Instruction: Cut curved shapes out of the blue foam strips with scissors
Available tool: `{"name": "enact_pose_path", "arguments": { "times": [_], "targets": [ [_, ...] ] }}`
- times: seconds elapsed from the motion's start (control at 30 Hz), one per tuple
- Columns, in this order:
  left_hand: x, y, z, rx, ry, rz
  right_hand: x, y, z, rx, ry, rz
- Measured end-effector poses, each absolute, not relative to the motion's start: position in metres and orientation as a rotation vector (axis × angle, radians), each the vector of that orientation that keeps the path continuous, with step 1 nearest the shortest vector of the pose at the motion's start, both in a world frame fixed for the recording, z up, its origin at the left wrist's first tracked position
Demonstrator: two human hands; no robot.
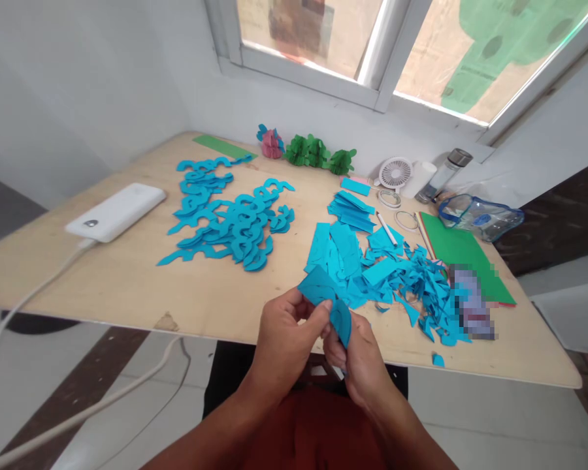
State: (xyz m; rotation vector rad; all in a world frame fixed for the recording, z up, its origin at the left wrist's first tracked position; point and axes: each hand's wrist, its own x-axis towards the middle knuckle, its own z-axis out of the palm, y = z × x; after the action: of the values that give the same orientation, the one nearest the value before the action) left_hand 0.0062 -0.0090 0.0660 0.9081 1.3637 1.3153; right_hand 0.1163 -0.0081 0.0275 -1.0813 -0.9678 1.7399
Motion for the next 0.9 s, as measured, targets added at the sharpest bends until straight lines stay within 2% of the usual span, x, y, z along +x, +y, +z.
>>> {"name": "enact_pose_path", "arguments": {
  "times": [0.9],
  "targets": [
    [0.0059,-0.0135,0.0758,0.719,1.241,1.305,0.1128,-0.0127,0.0310,-1.119,-0.916,1.722]
  ]
}}
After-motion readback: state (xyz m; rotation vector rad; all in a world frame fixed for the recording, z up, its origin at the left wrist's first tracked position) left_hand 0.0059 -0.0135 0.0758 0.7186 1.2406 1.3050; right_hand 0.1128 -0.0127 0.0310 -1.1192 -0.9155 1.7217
